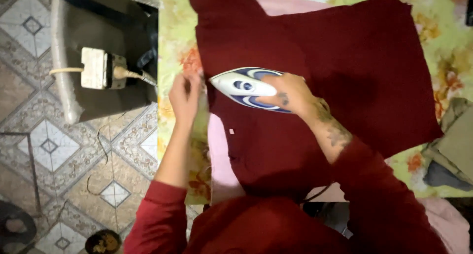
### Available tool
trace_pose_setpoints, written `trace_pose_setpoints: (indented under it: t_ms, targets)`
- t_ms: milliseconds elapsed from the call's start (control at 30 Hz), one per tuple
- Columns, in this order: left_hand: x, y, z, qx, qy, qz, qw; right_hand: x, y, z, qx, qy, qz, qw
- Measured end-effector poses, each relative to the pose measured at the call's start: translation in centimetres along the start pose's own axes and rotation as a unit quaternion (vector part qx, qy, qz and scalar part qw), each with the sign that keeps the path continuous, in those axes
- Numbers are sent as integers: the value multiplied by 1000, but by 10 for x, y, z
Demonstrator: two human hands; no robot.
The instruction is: Ironing a maroon t-shirt on a table with a floral tablecloth.
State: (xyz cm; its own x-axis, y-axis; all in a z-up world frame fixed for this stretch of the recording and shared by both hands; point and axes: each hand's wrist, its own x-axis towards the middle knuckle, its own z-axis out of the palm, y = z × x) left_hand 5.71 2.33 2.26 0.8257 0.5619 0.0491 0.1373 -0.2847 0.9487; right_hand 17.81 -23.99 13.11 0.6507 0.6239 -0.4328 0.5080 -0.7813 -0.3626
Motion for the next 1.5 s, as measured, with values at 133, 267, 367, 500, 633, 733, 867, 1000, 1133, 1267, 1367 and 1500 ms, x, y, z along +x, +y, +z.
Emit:
trace_pose_setpoints:
  t_ms: [133,267,367,500,633,733,867,1000,1133,1267,1367,1500]
  targets:
    - [-33,-34,1,120,-194,168,959,-62,28,-10,94,30,125,987]
    - [-52,-36,-5,222,-169,195,940,-97,66,23,114,26,187,975]
    - [-62,-99,12,232,-110,202,945,-101,54,33,129,9,208,970]
    - [-81,-78,10,240,-18,192,951,-74,13,32,88,-14,184,979]
    - [-86,-52,13,233,65,182,953,-37,1,38,49,7,133,990]
    - [-86,-61,14,226,67,182,954,-16,-6,38,32,25,101,994]
    - [-86,-57,14,219,56,171,959,-13,-1,47,38,45,111,992]
    - [-82,-42,16,244,28,147,958,-57,26,46,89,42,154,983]
    - [-89,-23,20,250,-1,120,961,-139,51,33,222,97,221,945]
    - [-134,22,23,240,-85,73,964,-242,97,36,289,177,274,900]
    - [-200,-2,34,221,-69,6,973,-318,133,51,308,245,313,864]
    - [-293,-18,44,134,-40,-24,990,-403,192,106,344,338,273,832]
